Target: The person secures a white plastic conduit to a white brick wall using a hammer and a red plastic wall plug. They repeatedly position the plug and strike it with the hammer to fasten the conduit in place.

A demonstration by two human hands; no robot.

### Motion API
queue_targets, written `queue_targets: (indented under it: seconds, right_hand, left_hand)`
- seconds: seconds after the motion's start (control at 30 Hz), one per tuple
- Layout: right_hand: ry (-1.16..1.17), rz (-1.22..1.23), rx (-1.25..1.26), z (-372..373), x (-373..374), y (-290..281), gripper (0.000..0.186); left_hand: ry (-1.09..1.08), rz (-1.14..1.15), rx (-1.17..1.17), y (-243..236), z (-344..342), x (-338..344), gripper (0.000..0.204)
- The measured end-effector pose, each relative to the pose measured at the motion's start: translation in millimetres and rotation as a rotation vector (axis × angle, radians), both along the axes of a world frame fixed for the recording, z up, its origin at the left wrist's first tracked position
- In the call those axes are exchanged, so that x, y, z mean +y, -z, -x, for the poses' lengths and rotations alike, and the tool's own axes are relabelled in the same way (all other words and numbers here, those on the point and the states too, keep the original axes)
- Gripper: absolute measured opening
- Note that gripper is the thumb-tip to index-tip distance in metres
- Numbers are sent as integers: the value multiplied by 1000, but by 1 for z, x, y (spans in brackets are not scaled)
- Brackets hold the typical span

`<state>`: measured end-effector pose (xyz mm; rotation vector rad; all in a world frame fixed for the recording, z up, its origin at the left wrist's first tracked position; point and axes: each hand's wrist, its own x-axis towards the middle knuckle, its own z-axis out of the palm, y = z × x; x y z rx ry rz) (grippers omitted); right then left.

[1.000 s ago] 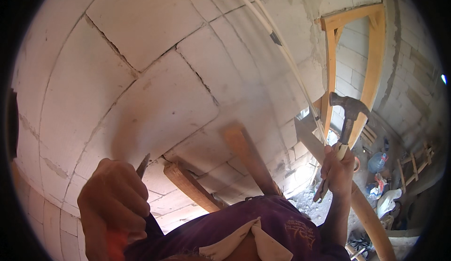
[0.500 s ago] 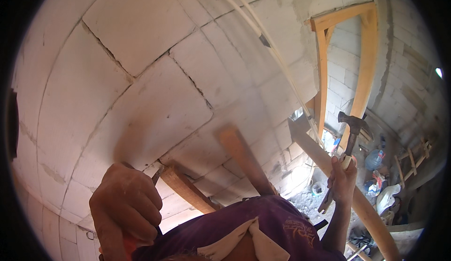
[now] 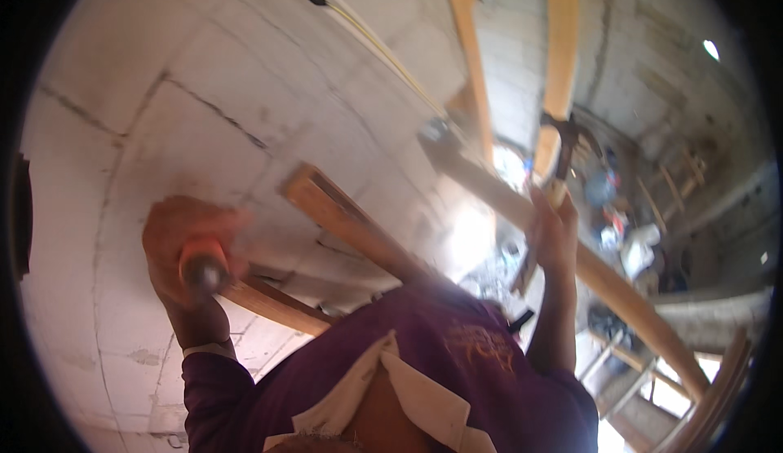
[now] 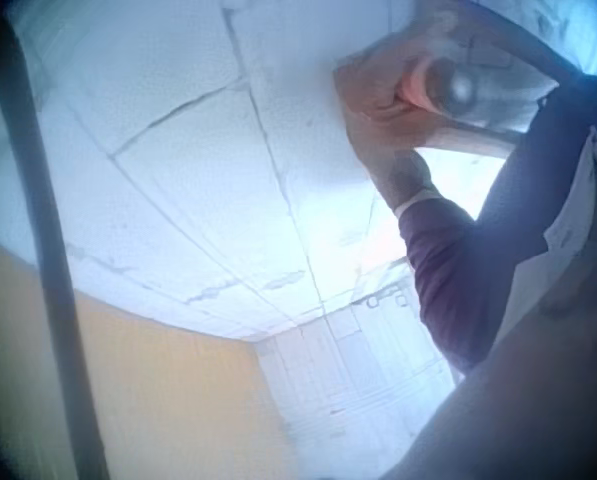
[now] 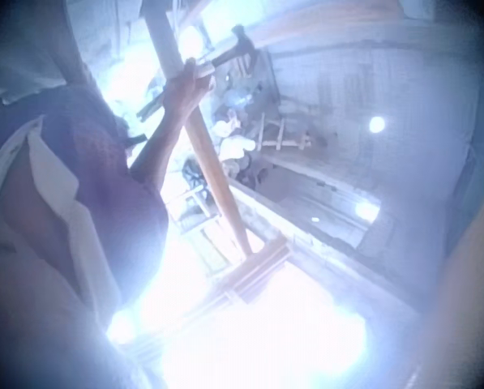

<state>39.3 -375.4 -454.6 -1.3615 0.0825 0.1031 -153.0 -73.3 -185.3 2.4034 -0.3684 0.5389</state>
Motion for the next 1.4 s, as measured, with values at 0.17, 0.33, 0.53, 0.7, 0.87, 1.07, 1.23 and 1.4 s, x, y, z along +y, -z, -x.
queue_targets:
  seconds: [0.17, 0.33, 0.53, 0.7, 0.87, 1.07, 1.23, 1.4]
  right_hand:
    - [127, 74, 30, 3, -16, 11, 19]
    - [159, -164, 142, -40, -19, 13, 15]
    - [224, -371, 161, -157, 0, 38, 21]
    - [192, -242, 156, -239, 9, 106, 17]
    - [168, 36, 62, -253, 20, 164, 17]
    - [170, -31, 170, -221, 21, 193, 16]
    - [159, -188, 245, -219, 27, 199, 18]
    - [170, -196, 332, -223, 31, 194, 18]
  left_hand:
    - [-217, -124, 62, 37, -21, 44, 41]
    - [-337, -347, 253, 55, -43, 52, 40]
    - [-290, -517, 176, 58, -60, 52, 35]
    - [-486, -449, 506, 51, -69, 38, 50]
    - [-545, -368, 383, 57, -57, 28, 46]
    - [-582, -216, 377, 78, -55, 39, 58]
    - [-625, -189, 373, 85, -54, 42, 72]
    - [-637, -14, 395, 77, -57, 28, 70]
